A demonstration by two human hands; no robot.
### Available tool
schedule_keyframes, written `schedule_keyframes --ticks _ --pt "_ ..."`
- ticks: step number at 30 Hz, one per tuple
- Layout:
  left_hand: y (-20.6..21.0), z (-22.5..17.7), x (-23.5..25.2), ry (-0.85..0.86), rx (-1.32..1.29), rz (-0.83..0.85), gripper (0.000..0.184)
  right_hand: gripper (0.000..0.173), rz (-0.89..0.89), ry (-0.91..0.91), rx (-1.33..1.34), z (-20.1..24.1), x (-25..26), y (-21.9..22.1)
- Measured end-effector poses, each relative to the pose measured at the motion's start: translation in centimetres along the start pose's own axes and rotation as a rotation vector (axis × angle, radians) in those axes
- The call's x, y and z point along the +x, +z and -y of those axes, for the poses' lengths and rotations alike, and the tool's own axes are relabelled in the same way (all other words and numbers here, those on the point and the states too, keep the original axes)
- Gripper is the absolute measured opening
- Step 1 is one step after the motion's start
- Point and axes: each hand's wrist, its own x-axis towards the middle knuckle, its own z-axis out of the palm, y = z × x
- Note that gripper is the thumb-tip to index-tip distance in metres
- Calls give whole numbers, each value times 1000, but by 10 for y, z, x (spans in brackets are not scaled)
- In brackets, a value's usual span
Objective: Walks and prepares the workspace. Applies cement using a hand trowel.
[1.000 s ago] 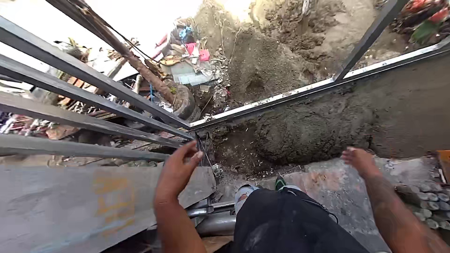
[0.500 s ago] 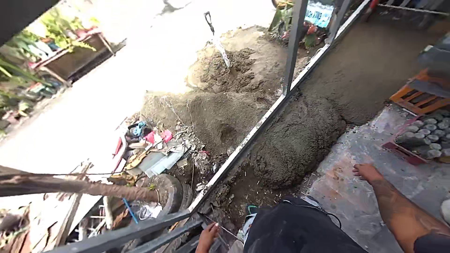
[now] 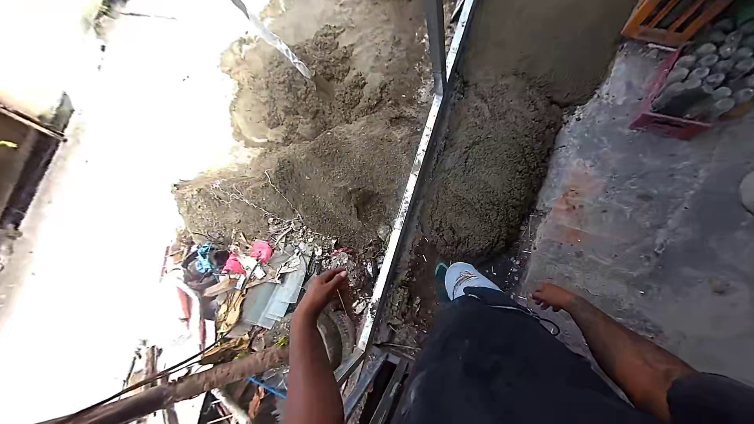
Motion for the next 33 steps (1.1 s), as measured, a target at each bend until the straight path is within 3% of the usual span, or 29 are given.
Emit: schedule_keyframes --ticks 5,9,12,15,18,21,24,28,30,33 --pt "-70 -33 46 72 57 -63 41 47 -231 122 370 19 17 -4" --pt "-116 0 77 -70 91 -141 42 45 -256 23 561 77 50 4" --pt "-111 43 82 -254 94 -161 41 42 -206 -27 611 131 71 21" --pt "-85 88 65 -480 132 -29 41 39 -135 -64 607 172 82 45" --pt "-70 118 48 -677 194 163 39 38 -79 -148 609 183 96 72" --pt "-74 131 61 -694 246 217 34 38 -65 -78 687 169 105 99" --pt "-92 114 111 -559 396 292 33 39 -86 94 779 142 106 126" --pt "-103 66 228 -358 629 296 31 38 -161 245 826 117 112 141" --pt "-101 38 285 -311 810 304 33 39 -231 266 841 129 113 128" --pt "-95 11 364 -285 773 202 42 41 -415 233 925 181 113 92"
